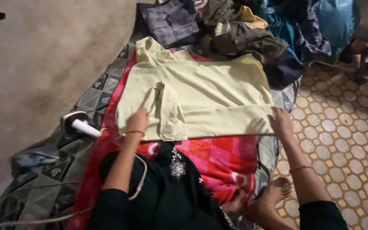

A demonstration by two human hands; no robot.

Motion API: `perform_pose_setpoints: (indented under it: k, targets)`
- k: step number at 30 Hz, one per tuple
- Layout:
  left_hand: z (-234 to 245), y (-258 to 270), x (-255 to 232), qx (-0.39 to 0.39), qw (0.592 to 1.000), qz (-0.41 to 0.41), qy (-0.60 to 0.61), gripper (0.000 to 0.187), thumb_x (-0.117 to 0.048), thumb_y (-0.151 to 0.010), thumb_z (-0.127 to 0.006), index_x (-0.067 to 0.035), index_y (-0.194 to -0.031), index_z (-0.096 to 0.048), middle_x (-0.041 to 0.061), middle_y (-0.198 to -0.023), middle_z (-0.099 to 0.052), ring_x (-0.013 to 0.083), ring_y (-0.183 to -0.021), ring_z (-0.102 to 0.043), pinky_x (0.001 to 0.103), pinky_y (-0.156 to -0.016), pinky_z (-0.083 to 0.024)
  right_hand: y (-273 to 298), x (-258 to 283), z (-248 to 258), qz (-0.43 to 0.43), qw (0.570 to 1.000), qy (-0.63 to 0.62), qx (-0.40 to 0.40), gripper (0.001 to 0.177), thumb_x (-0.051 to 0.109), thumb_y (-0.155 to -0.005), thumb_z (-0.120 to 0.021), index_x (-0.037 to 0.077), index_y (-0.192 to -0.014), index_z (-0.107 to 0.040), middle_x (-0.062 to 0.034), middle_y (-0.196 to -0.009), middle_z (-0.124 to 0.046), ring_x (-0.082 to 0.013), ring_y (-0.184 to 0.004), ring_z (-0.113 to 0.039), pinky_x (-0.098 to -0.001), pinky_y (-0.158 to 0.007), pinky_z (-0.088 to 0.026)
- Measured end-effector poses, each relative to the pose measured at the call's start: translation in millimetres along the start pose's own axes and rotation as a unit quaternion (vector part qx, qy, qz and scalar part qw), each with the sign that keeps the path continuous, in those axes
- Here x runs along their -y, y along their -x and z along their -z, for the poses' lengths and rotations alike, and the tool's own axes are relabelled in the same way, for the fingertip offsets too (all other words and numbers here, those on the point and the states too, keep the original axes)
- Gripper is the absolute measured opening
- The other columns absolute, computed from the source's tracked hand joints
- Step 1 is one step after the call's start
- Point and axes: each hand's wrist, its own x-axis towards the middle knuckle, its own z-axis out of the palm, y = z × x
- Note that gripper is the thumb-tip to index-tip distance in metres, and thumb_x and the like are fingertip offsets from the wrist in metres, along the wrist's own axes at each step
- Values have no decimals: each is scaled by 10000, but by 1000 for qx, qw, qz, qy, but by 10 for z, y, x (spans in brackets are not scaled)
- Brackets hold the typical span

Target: The person irons a light yellow shirt laid out on a red patterned cloth on a bed. They smooth the fabric, use an iron to press the front, sleeves, and back, then fold the shirt neatly.

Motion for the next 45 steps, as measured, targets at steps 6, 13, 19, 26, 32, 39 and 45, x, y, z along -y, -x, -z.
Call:
perform_pose_setpoints:
  k: [6,13,19,26,32,39,45]
  targets:
    - [-356,211,-143,-52,995,50,65,375,-299,-900,-687,-102,-1214,-628,205,-1154,-688,417,-1056,-665,520,-883,-538,106,1708,-827,193,963,-146,121,303,200,-924,-644,68,-1196,-667,-174,-1207,-680,-367,-1104,-623,-480,-928,-487]
    - [-492,418,-266,-86,987,9,138,464,-328,-893,-691,-90,-1281,-604,224,-1236,-654,427,-1059,-650,507,-855,-537,443,3542,-957,294,940,-50,164,542,199,-666,-731,44,-1181,-662,-149,-1157,-651,-341,-1077,-613,-468,-808,-512]
    - [-72,630,-174,-18,976,18,217,305,-368,-926,-657,-169,-1150,-716,100,-1066,-771,326,-993,-728,447,-834,-574,93,3030,-1615,315,917,-67,233,300,320,-777,-767,160,-1024,-708,-79,-963,-698,-307,-878,-681,-445,-732,-558]
    - [419,687,-66,-71,979,-29,190,290,-348,-909,-687,-154,-1117,-742,142,-988,-762,343,-926,-728,461,-793,-568,-1361,3045,-1110,408,896,154,90,133,183,-927,-580,158,-994,-692,-73,-824,-680,-269,-646,-670,-435,-558,-530]
    - [961,599,-276,-147,975,-85,142,210,-327,-1014,-672,-130,-1063,-730,130,-948,-741,349,-894,-717,466,-782,-559,-2377,3833,419,295,947,-124,-42,110,165,-962,-675,60,-927,-673,-169,-828,-665,-359,-745,-679,-472,-646,-531]
    - [1723,718,-930,-269,924,-122,242,324,-309,-911,-763,-115,-1164,-711,118,-1050,-737,310,-919,-723,432,-780,-568,-2309,4615,1689,365,910,-183,-71,230,158,-964,-745,-25,-1085,-676,-207,-931,-711,-359,-824,-719,-451,-671,-558]
    - [2380,602,-1304,-530,781,-269,194,742,-369,-872,-820,-46,-1434,-459,207,-1333,-594,344,-1222,-598,477,-998,-530,-2122,4720,1996,404,904,-134,-32,127,104,-1016,-760,23,-1112,-744,-159,-989,-726,-354,-874,-713,-446,-741,-557]
